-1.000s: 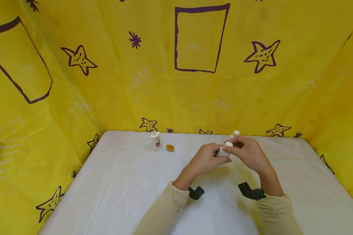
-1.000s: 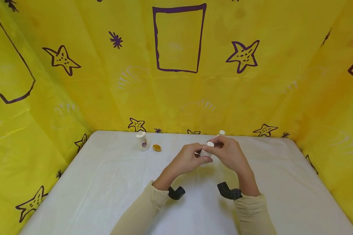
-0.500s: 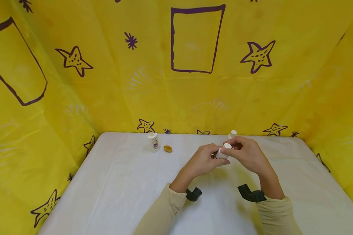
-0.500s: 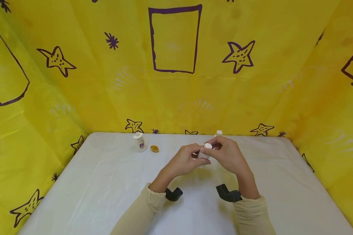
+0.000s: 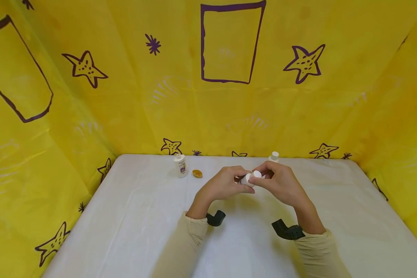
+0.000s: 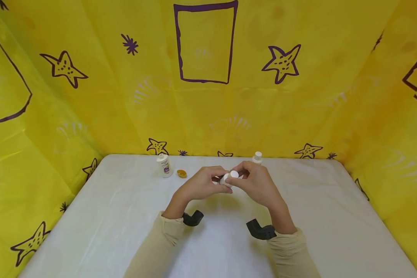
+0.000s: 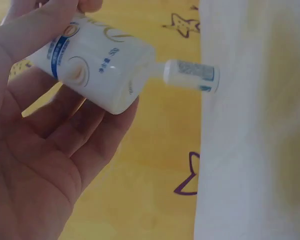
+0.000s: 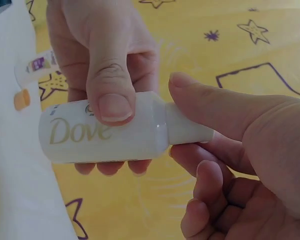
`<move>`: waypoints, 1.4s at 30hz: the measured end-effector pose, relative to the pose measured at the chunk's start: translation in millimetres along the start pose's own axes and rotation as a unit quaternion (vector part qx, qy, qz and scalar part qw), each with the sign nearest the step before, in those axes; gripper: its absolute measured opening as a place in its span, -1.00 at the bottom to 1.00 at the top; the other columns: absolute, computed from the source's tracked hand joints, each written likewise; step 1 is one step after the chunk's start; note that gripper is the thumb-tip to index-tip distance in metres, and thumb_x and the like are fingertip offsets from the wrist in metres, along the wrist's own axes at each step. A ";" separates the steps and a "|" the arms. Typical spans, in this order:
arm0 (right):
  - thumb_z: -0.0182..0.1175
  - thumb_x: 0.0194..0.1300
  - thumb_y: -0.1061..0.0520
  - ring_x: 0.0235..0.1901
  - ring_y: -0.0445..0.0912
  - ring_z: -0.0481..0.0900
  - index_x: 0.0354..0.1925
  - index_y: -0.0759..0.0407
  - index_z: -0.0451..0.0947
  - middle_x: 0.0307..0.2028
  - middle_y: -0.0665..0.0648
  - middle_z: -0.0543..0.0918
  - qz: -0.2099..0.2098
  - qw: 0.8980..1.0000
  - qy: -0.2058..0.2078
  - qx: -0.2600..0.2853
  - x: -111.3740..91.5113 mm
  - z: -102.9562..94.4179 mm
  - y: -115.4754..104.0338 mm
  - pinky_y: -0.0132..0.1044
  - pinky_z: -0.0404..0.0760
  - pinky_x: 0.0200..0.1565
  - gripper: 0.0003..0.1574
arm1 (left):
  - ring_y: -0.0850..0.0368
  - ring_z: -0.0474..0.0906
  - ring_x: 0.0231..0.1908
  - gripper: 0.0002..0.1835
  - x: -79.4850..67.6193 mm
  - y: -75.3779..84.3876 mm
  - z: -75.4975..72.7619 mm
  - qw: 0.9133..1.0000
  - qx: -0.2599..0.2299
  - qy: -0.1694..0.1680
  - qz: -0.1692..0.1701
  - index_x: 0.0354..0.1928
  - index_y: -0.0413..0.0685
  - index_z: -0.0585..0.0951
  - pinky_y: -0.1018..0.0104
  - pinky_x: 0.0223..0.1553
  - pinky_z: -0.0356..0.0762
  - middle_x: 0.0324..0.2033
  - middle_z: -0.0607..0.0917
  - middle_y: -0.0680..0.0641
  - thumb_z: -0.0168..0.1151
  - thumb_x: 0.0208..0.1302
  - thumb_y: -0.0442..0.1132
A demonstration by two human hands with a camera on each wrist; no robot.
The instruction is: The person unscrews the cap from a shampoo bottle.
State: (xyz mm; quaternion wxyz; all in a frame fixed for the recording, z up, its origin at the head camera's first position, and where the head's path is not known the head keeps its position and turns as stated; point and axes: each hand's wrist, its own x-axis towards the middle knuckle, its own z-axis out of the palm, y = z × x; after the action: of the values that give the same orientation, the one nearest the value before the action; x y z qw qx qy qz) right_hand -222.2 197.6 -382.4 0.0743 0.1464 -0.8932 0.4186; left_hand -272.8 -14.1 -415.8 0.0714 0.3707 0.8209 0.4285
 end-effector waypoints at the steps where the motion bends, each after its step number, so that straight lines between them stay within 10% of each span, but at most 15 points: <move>1: 0.50 0.19 -0.09 -0.47 -0.16 0.46 -0.25 0.00 0.67 -0.46 0.01 0.62 -0.002 1.000 -0.001 0.001 0.7 2.2 -0.5 -0.37 0.45 -0.44 -0.72 | 0.30 0.49 -0.27 -0.76 -1.3 -1.6 -2.8 1.000 -0.003 -0.003 0.000 -0.10 0.20 0.72 0.46 -0.17 0.56 -0.27 0.68 0.19 0.49 0.22 0.01; 42: 0.40 0.30 0.14 -0.48 -0.16 0.32 -0.17 0.05 0.62 -0.48 0.01 0.48 -0.072 0.995 -0.002 0.070 0.8 13.6 -2.1 -0.34 0.32 -0.45 -0.83 | 0.21 0.47 -0.30 -0.82 -12.4 8.1 -26.8 0.999 -0.012 -0.038 0.009 -0.16 0.17 0.71 0.40 -0.25 0.45 -0.31 0.63 0.15 0.43 0.28 0.01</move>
State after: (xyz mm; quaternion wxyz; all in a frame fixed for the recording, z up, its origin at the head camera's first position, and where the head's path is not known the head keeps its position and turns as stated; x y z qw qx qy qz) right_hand -222.4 185.7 -389.4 0.0915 0.2158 -0.8494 0.4729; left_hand -271.1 -36.9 -395.5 0.1031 0.3929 0.8090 0.4249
